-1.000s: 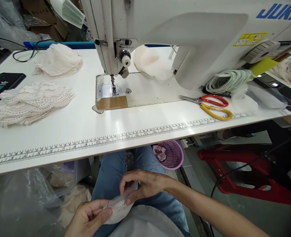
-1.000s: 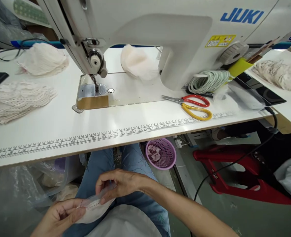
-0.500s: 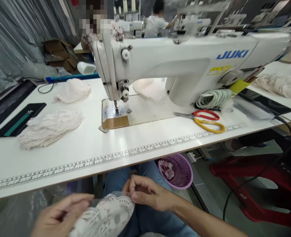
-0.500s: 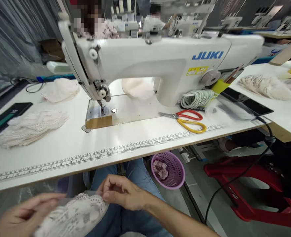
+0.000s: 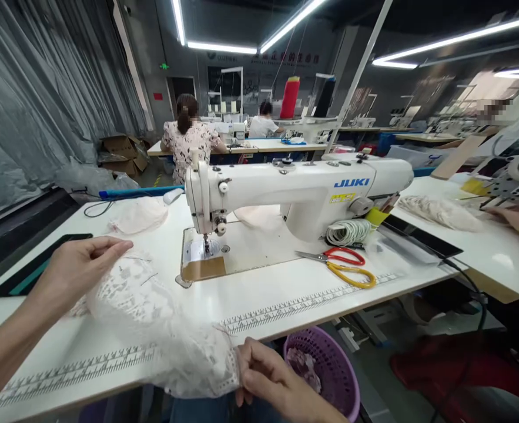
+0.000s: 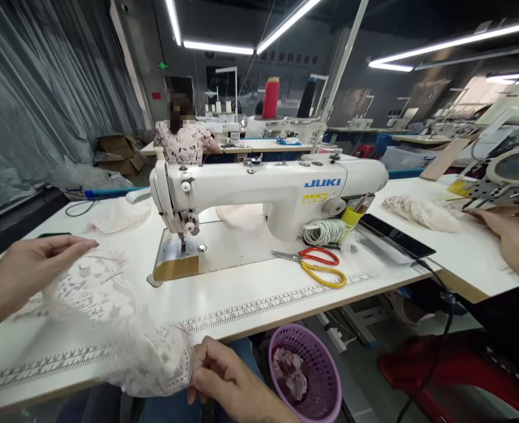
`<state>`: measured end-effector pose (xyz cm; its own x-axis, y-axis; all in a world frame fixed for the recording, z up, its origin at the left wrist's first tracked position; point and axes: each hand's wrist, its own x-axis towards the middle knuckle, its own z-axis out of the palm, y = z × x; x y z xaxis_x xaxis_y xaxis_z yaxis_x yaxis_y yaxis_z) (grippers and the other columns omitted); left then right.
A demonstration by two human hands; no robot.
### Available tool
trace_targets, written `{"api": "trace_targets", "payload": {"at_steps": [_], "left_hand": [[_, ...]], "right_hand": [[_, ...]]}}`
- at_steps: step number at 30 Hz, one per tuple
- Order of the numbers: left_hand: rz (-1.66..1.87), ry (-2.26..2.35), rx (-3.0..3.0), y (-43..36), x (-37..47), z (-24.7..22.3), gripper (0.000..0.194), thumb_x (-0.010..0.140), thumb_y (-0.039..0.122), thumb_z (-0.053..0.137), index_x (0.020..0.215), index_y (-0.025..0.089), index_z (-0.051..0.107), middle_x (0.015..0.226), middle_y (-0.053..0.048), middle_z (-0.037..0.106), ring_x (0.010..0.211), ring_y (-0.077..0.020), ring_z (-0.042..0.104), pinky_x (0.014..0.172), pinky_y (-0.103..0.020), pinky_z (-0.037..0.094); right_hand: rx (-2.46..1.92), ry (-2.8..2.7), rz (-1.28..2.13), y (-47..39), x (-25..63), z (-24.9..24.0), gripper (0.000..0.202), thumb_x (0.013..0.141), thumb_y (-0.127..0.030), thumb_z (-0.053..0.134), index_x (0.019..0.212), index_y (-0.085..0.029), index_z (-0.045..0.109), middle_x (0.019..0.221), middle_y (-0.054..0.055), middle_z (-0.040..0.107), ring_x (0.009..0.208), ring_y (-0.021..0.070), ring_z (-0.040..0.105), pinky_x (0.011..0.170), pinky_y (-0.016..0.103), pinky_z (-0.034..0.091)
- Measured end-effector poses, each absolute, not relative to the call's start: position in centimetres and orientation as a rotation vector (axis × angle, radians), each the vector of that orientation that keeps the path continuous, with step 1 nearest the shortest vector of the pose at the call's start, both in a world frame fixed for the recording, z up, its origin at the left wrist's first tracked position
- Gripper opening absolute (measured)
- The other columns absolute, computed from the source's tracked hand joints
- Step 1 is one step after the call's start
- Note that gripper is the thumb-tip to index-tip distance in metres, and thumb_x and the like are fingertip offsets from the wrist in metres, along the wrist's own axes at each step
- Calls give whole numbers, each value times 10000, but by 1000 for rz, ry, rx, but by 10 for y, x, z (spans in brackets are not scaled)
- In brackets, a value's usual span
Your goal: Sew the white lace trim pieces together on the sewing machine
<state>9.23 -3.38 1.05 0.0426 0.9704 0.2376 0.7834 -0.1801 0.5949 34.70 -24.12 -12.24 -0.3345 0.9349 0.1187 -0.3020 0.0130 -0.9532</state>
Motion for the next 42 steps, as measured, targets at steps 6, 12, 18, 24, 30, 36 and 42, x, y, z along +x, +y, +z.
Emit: {"api": "trace_targets", "payload": {"at_steps": [6,12,18,24,30,36,42], "left_hand": [[717,1959,2228,-3,91,33,531,826,484,313,1000,125,663,523,94,540,870,-190,585,730,-202,310],[668,1565,2789,-40,127,12,593,884,515,315,1254,95,510,1263,-106,536,1210,-388,409,977,-531,265],[471,1031,1751,-178,159,-63,546,641,612,678,1076,283,681,1038,-46,697,1003,-305,584,876,-311,418],[293,840,1042,-224,159,-117,474,594,559,764,739,126,640,595,13,530,545,-100,414,527,-186,301],[315,895,1047,-237,155,-139,468,599,556,760,696,119,624,580,41,409,561,-95,304,522,-196,248],[327,949,1087,-245,153,-147,457,584,555,766,675,113,693,630,8,459,615,-126,373,561,-206,304],[339,934,973,-247,156,-144,472,552,556,788,682,107,727,633,6,466,616,-120,373,565,-205,310]], "right_hand": [[-891,-1540,1295,-257,363,-86,320,871,-482,496,748,-192,442,937,61,491,920,179,478,849,290,371],[-901,-1361,1353,-259,370,-105,363,801,-508,554,703,-178,441,747,28,491,658,119,428,584,221,348],[-826,-1482,1452,-248,371,-110,351,810,-474,534,682,-159,448,693,30,514,591,99,437,522,202,343],[-1205,-1705,1232,-261,373,-107,160,906,-290,442,821,-166,499,765,27,580,677,117,517,634,228,410],[-1331,-1809,730,-289,348,-112,81,901,-267,527,917,-189,540,907,48,561,865,158,515,739,269,417],[-1379,-1975,654,-292,335,-120,127,897,-293,542,935,-180,587,890,49,569,820,147,528,660,239,417],[-1309,-2011,547,-296,335,-126,139,896,-245,519,995,-176,589,897,61,591,774,144,530,659,252,418]]}}
